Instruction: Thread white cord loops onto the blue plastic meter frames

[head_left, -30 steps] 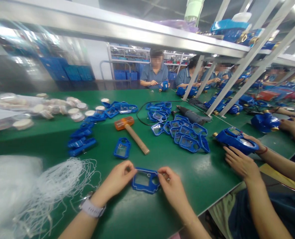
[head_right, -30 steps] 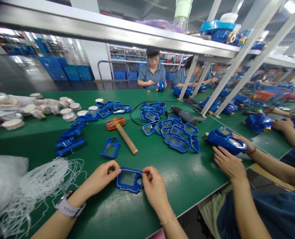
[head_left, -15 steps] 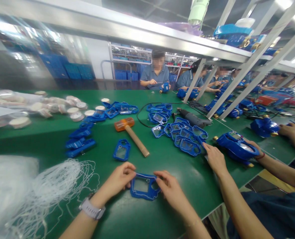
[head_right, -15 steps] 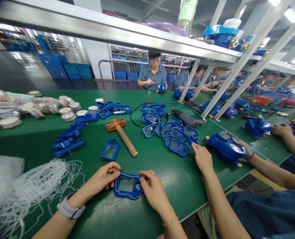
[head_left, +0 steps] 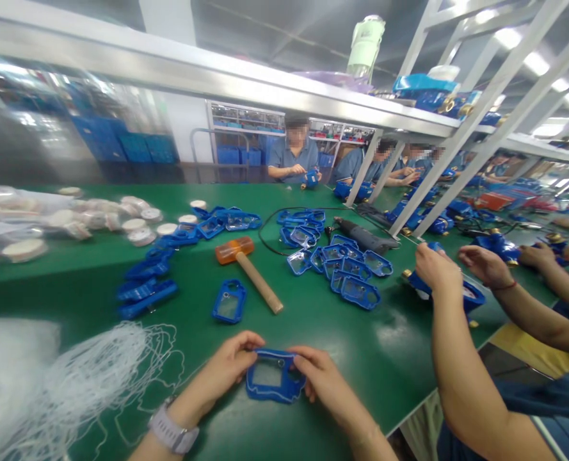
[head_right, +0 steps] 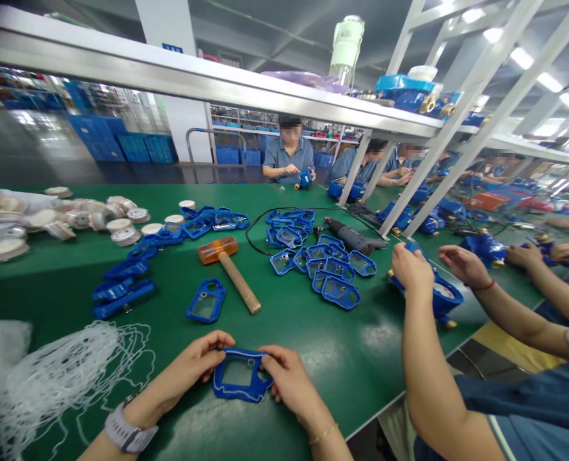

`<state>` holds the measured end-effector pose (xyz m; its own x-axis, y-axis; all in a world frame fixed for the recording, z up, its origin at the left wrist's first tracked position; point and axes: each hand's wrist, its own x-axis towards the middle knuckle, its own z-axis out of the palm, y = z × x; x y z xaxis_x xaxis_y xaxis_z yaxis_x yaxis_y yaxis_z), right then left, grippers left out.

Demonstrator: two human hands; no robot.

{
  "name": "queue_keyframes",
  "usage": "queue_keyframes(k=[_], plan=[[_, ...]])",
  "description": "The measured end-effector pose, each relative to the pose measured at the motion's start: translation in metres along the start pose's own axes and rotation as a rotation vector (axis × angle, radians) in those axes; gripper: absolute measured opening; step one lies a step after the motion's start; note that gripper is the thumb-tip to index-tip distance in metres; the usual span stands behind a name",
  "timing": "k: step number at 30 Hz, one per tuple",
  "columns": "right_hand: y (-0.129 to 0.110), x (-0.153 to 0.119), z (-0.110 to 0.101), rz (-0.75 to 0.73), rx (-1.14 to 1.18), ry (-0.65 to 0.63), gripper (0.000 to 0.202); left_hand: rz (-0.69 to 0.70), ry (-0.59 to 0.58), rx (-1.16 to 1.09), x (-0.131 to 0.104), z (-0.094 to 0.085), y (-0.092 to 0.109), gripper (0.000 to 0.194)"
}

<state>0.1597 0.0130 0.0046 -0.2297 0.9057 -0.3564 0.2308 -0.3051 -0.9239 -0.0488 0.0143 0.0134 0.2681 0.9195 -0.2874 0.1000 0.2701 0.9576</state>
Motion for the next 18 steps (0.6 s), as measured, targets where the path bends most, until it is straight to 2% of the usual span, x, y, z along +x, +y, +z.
queue_keyframes(k=[8,11,15,18], plan=[[0.001,-0.003,0.004,-0.004,0.127,0.060,0.031,0.002,0.013,-0.052,0.000,0.004,-0.004,0.036],[0.002,-0.003,0.005,-0.005,0.195,0.095,0.031,0.014,0.059,-0.149,0.002,0.004,-0.009,0.042],[0.006,-0.001,0.006,0.007,0.321,0.067,0.035,-0.030,0.103,-0.330,0.003,0.006,-0.013,0.051],[0.011,-0.001,0.006,0.001,0.469,0.062,0.036,-0.067,0.110,-0.385,0.002,0.009,-0.016,0.055]])
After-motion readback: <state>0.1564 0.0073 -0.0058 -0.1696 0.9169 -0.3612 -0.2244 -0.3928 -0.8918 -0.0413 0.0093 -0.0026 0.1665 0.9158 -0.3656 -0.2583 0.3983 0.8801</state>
